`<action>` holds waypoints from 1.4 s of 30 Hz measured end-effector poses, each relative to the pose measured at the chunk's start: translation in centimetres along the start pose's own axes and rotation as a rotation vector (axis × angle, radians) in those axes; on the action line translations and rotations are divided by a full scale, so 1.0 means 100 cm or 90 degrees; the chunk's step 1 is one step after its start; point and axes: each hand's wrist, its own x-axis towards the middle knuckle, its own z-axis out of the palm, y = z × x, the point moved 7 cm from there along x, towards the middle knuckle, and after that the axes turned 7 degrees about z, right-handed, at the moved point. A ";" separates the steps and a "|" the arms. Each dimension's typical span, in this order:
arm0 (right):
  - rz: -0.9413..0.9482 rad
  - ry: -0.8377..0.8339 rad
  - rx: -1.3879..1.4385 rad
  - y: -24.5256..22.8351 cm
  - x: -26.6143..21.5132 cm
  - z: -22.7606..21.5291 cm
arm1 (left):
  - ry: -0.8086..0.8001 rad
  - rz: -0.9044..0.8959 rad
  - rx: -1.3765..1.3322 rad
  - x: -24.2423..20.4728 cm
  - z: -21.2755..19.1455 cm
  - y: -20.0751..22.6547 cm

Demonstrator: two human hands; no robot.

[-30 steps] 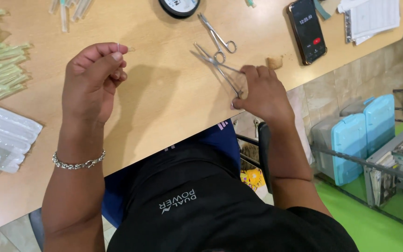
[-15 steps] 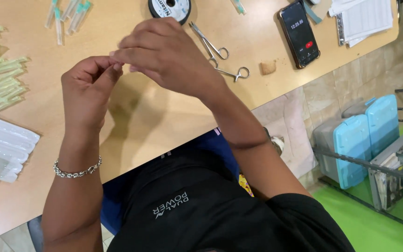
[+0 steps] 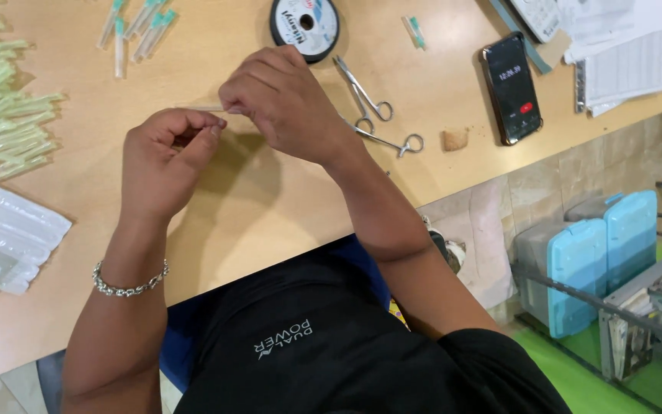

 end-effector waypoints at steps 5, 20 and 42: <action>-0.018 0.016 -0.036 -0.004 0.001 0.004 | 0.004 -0.010 -0.020 0.001 0.000 0.003; -0.026 0.006 -0.037 -0.013 0.001 0.001 | -0.040 -0.031 -0.080 0.000 0.001 0.013; -0.082 0.094 0.047 -0.036 0.004 -0.018 | -0.061 -0.087 -0.269 0.001 0.004 0.012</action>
